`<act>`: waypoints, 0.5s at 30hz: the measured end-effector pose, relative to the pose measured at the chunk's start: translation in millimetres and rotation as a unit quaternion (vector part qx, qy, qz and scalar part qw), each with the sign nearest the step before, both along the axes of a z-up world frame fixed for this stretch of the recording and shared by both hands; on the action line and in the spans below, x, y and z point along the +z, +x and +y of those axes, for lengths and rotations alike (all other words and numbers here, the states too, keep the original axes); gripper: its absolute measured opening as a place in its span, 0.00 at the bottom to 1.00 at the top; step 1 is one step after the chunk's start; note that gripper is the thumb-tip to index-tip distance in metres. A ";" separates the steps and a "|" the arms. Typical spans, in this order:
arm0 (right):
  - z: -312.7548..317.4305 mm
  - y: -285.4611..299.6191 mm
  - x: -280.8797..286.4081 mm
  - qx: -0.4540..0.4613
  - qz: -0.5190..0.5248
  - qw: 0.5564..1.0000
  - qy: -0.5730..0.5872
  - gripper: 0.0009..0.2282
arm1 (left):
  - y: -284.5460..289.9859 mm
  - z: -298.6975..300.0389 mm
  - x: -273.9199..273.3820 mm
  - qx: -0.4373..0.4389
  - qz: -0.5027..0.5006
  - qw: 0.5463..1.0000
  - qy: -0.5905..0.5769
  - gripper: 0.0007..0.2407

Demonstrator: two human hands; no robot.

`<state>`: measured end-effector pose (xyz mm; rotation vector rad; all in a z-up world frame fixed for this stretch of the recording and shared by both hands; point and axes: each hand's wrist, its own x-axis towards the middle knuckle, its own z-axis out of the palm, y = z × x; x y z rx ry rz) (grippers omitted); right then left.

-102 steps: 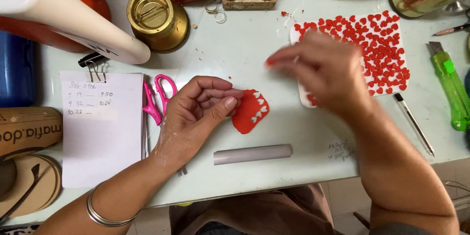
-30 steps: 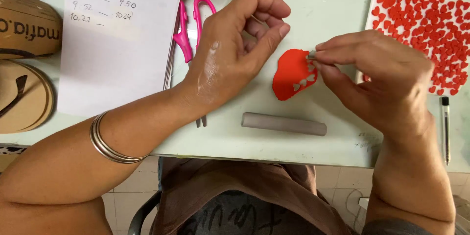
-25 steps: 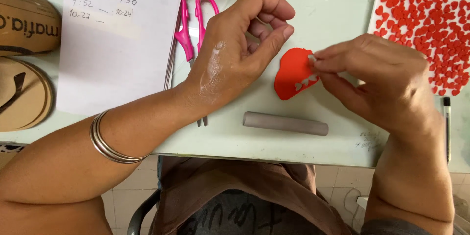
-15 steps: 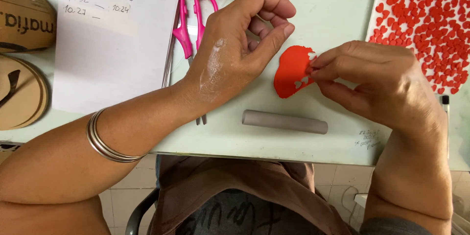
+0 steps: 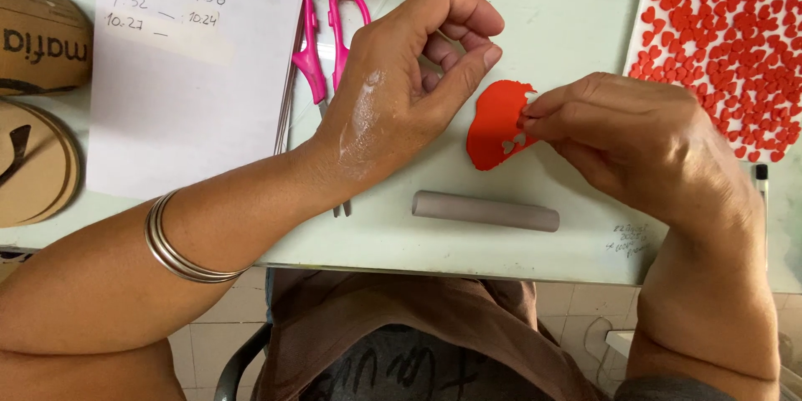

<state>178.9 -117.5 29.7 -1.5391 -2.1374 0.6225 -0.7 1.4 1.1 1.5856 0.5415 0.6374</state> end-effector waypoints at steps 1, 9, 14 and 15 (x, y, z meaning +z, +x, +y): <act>0.0 -0.7 -0.4 -0.001 0.000 1.000 0.000 0.04 | 0.3 -0.4 0.1 -0.001 0.000 1.000 0.000 0.03; -2.5 -4.5 -0.8 0.009 -0.023 0.999 0.027 0.04 | 0.9 -1.6 1.5 0.001 0.015 1.000 -0.009 0.03; 3.2 2.3 0.3 0.014 0.004 0.999 0.031 0.04 | 0.1 -3.3 4.4 -0.008 0.031 0.999 0.002 0.03; 4.2 4.6 0.2 0.018 0.009 0.999 0.031 0.03 | 0.1 -3.8 4.9 -0.009 0.039 0.999 0.011 0.03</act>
